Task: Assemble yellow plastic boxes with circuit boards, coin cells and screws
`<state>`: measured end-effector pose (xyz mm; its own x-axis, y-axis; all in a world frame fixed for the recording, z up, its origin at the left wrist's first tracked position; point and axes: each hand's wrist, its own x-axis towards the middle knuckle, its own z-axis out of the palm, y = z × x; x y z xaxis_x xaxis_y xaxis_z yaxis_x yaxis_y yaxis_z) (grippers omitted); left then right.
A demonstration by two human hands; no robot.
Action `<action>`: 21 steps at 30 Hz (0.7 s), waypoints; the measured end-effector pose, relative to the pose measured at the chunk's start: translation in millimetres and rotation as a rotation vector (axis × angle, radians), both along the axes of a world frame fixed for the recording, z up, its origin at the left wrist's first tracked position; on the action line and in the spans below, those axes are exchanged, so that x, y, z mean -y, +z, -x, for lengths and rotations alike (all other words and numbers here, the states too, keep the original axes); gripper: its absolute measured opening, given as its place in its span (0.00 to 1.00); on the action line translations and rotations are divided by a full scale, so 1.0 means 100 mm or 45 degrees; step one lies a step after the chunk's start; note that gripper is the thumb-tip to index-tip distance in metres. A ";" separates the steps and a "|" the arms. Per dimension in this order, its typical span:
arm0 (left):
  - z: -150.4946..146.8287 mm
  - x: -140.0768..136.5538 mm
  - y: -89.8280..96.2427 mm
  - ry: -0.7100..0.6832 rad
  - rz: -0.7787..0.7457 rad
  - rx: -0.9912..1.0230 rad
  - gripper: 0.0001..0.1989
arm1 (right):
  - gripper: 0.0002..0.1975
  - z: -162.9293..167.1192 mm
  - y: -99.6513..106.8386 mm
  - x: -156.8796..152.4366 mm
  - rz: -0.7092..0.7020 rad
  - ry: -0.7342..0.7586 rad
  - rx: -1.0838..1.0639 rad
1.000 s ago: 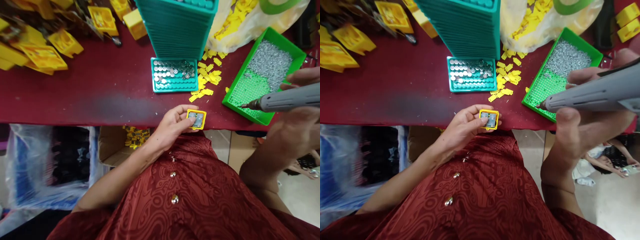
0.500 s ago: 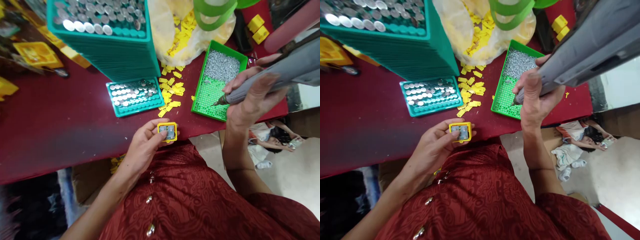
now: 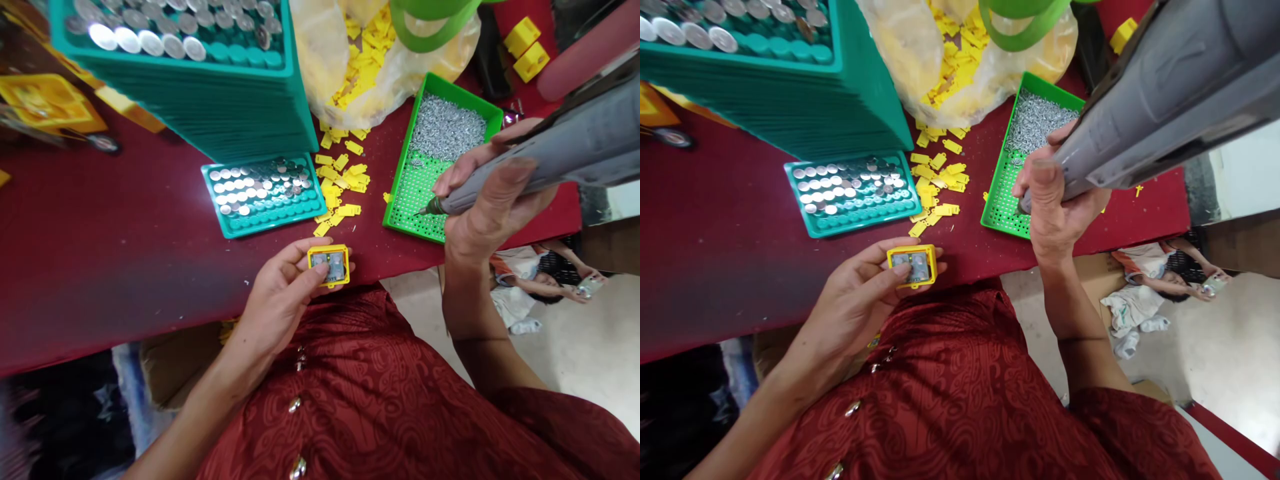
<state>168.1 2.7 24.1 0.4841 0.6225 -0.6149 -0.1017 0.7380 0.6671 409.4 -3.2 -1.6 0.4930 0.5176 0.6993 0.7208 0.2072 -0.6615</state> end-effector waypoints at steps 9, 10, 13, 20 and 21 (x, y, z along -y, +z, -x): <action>0.00 -0.01 0.02 0.004 0.008 -0.016 0.19 | 0.28 -0.02 -0.04 -0.01 -0.041 -0.004 0.005; 0.00 -0.01 0.02 0.008 0.010 -0.015 0.19 | 0.28 -0.02 -0.04 -0.01 -0.027 -0.014 -0.001; 0.00 0.00 0.01 0.010 0.008 -0.020 0.19 | 0.30 -0.01 -0.05 0.02 -0.008 -0.039 0.019; 0.00 0.00 0.03 0.008 0.024 -0.029 0.19 | 0.28 0.02 0.00 0.09 0.153 -0.035 0.092; 0.00 0.00 0.03 0.008 0.022 -0.041 0.19 | 0.27 0.02 0.00 0.08 0.119 -0.017 0.079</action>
<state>167.9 2.6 27.2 0.4599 0.6147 -0.6408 -0.0852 0.7489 0.6572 407.0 -11.4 -1.7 0.4575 0.5755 0.6778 0.7632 0.1371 -0.6315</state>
